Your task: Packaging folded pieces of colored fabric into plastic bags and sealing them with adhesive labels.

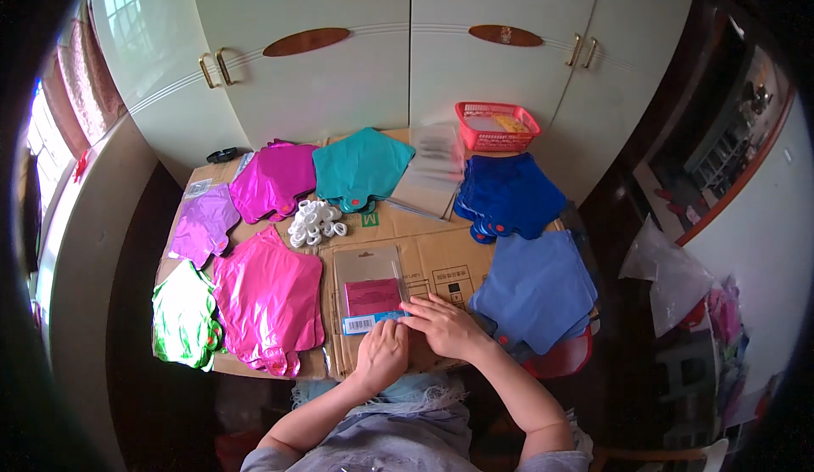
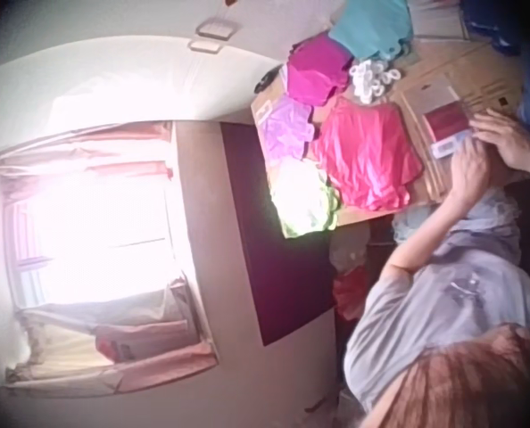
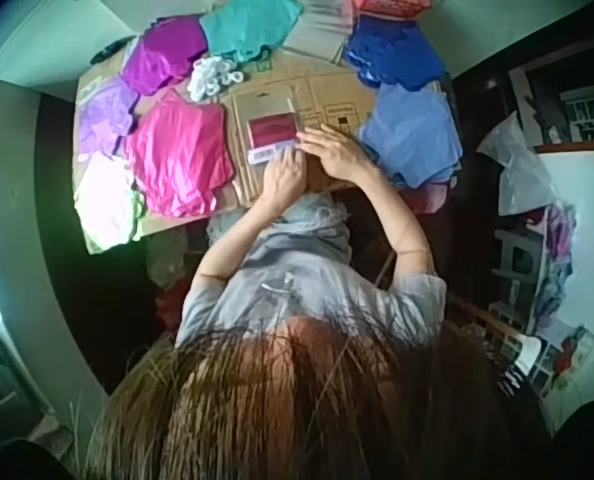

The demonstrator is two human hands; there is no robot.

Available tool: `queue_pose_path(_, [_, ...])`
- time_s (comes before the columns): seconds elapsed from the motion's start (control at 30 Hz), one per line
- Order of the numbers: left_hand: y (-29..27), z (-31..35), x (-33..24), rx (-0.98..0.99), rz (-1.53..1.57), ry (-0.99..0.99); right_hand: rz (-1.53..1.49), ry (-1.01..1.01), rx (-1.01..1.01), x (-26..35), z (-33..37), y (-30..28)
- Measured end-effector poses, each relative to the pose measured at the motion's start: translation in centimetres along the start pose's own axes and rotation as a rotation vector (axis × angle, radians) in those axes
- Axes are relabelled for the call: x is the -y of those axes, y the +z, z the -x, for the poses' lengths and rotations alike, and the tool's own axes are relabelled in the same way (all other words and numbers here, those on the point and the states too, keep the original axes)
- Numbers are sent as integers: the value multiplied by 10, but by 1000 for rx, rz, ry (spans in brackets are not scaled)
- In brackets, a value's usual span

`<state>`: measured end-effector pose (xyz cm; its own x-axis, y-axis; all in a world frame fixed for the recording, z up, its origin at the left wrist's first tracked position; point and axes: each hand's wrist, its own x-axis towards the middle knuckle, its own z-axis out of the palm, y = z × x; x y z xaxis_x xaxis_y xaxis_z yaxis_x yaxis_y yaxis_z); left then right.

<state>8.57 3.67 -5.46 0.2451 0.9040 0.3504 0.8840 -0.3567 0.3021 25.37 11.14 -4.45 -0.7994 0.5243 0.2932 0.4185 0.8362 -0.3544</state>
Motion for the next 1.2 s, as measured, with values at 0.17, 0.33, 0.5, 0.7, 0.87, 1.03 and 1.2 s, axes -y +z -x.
queue_pose_path(0.17, [-1, 8, 8, -51, 211, -80, -3, -2, 14, 8, -3, -4])
queue_pose_path(0.33, [-34, 8, 4, -142, 342, -27, 12, 12, -37, 5, 0, 6])
queue_pose_path(0.5, [-39, 2, 18, -95, 234, 29, 0, -1, -51, 3, 1, 7])
queue_pose_path(0.7, [-16, 3, 17, 16, 127, -23, -3, 0, -60, 4, 0, 8])
queue_pose_path(0.87, [-17, 5, 21, -17, 349, -40, 11, 1, -49, 5, 1, 7])
queue_pose_path(1.03, [-23, 7, 26, -12, 457, -36, 6, -6, -54, 3, 1, 11])
queue_pose_path(1.2, [-26, 2, 21, -10, 232, -34, -5, 5, -63, 3, 2, 11])
